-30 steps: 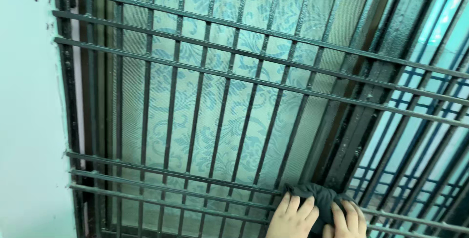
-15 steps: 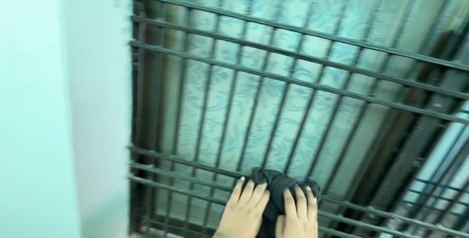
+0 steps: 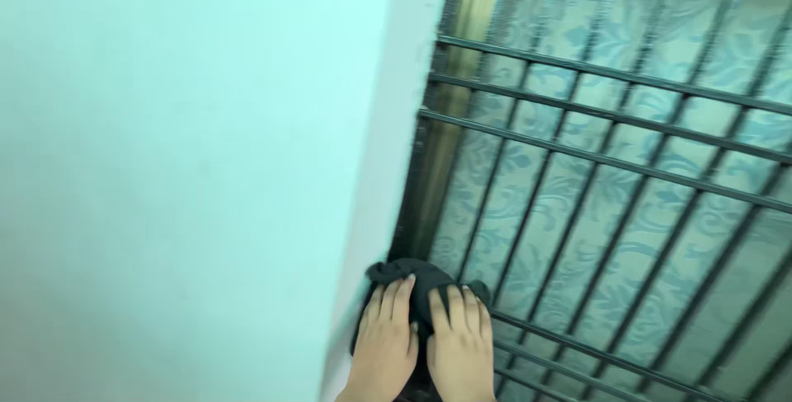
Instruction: The person wipes a metal window grille and the adjacent wall using a dark cloth. They repeatedly rub the bars and the wall surface, occasionally adjusting the cloth, in a continuous cleaning motion.
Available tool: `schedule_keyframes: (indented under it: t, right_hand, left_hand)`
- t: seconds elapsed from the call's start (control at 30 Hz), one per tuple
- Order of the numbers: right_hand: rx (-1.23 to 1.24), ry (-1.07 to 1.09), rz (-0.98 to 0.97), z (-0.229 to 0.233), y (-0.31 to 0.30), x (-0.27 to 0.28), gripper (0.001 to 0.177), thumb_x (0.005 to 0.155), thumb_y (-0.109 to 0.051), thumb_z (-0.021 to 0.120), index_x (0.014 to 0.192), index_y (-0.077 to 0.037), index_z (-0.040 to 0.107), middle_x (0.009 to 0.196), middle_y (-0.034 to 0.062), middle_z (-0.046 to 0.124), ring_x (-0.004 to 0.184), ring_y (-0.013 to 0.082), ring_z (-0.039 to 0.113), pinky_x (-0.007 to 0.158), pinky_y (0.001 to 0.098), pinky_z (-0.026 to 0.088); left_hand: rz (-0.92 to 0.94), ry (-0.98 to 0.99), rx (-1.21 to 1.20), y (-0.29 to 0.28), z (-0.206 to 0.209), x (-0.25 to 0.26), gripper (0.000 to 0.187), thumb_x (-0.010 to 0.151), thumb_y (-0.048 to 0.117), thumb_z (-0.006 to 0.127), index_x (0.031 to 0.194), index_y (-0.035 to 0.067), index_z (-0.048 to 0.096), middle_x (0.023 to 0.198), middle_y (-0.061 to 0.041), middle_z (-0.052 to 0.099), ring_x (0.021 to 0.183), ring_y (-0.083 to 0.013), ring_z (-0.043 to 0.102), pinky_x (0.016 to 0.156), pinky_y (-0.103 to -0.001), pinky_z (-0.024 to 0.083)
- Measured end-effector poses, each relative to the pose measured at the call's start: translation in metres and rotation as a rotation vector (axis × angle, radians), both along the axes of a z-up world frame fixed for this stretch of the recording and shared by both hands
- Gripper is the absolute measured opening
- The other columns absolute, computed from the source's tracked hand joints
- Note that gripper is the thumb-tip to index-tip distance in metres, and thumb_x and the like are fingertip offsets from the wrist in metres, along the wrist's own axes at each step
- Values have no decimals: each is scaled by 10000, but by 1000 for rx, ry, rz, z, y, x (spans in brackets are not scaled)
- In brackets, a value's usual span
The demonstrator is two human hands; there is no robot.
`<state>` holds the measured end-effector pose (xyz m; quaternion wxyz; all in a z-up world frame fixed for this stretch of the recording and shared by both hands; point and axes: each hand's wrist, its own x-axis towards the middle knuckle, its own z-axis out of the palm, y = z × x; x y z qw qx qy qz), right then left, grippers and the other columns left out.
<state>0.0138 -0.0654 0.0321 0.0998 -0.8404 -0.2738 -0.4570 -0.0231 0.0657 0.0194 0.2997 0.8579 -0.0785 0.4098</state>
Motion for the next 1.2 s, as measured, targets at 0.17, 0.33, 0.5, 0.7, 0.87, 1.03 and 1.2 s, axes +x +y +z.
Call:
schedule_keyframes:
  t: [0.17, 0.33, 0.5, 0.7, 0.87, 1.03, 1.2]
  right_hand:
    - [-141, 38, 4, 7, 48, 17, 613, 788, -180, 642, 1366, -19, 516, 1373, 183, 500, 1365, 377, 400, 1125, 499, 286]
    - [-221, 1, 61, 9, 27, 20, 609, 801, -170, 632, 1377, -16, 509, 1353, 205, 489, 1326, 386, 425, 1114, 509, 290]
    - [-291, 54, 70, 19, 1, 12, 558, 837, -181, 597, 1360, -6, 514, 1351, 215, 499, 1314, 370, 438, 1110, 491, 293]
    - [-299, 0, 91, 15, -8, 11, 524, 883, -175, 562, 1375, 3, 531, 1359, 201, 525, 1316, 349, 469, 1122, 461, 323]
    - [-226, -53, 107, 1, -46, 16, 540, 823, -205, 607, 1324, -4, 574, 1318, 194, 561, 1222, 348, 521, 1004, 460, 386]
    - [-144, -88, -43, -16, -144, 20, 574, 714, -185, 655, 1277, -76, 629, 1270, 98, 610, 1076, 285, 584, 864, 426, 437]
    - [-159, -111, -158, -19, -258, 11, 654, 647, -203, 678, 1295, -127, 628, 1271, 84, 608, 1101, 291, 579, 899, 479, 404]
  left_hand:
    - [-44, 148, -53, 30, 2, 7, 773, 877, 106, 628, 1552, 36, 257, 1550, -187, 378, 1432, -396, 340, 1163, -485, 295]
    - [19, 202, -44, 19, 2, 12, 857, 825, 126, 655, 1590, 123, 267, 1604, -127, 373, 1392, -392, 347, 1153, -513, 288]
    - [104, 181, -17, -1, 0, 13, 874, 776, 141, 679, 1581, 211, 346, 1588, -49, 416, 1392, -430, 374, 1064, -534, 345]
    - [187, 66, -30, -16, -6, 22, 811, 765, 187, 690, 1529, 177, 419, 1506, -68, 513, 1283, -395, 474, 1003, -526, 410]
    - [90, 126, 31, -39, -9, 15, 842, 753, 170, 691, 1546, 178, 408, 1505, -79, 512, 1303, -417, 475, 979, -530, 408]
    - [6, -129, 193, -118, -11, 21, 770, 748, 181, 707, 1485, 157, 483, 1408, -112, 546, 1226, -426, 501, 978, -547, 398]
    - [-133, -273, 302, -213, -10, 28, 777, 747, 233, 737, 1478, 101, 508, 1351, -148, 551, 1180, -421, 514, 1001, -570, 387]
